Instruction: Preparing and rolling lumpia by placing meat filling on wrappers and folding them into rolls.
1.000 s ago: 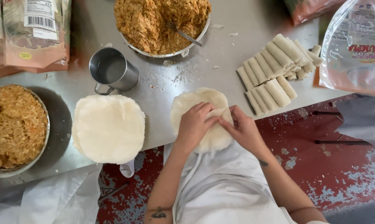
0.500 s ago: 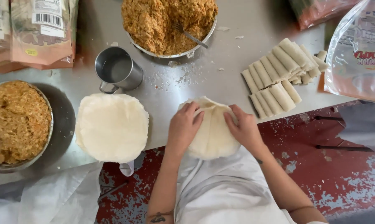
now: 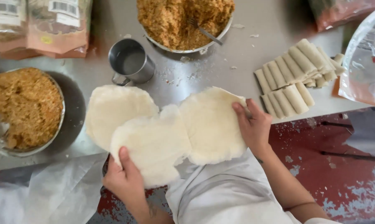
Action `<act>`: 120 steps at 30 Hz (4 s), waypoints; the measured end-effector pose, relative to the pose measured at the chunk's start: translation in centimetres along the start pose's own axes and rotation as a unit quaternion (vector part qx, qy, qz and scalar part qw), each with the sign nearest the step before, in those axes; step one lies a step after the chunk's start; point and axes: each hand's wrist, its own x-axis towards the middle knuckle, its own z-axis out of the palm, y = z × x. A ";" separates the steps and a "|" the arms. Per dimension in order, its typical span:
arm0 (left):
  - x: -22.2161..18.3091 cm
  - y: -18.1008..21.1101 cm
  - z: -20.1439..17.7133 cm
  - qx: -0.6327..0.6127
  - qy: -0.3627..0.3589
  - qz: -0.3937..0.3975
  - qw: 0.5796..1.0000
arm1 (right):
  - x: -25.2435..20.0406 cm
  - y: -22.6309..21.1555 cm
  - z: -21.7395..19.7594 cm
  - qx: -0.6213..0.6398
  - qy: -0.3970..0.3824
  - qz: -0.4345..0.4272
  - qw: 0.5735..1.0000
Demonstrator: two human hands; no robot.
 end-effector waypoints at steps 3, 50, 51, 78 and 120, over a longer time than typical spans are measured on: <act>-0.5 -0.9 -1.7 0.029 0.047 -0.008 0.998 | 0.6 -0.8 0.8 0.011 0.010 0.006 1.000; -3.0 6.8 15.3 -0.233 -0.276 0.190 0.913 | -0.7 0.8 0.8 0.420 -0.252 0.320 0.811; -3.2 6.9 15.8 -0.215 -0.266 0.183 0.922 | -0.5 0.7 0.8 0.385 -0.260 0.301 0.832; -1.7 7.2 16.1 -0.106 -0.239 0.104 0.960 | -0.8 1.5 3.9 -0.038 -0.192 0.079 0.977; 2.0 7.7 15.4 -0.026 -0.285 0.204 0.936 | 2.9 4.0 2.1 -0.167 -0.202 0.004 0.965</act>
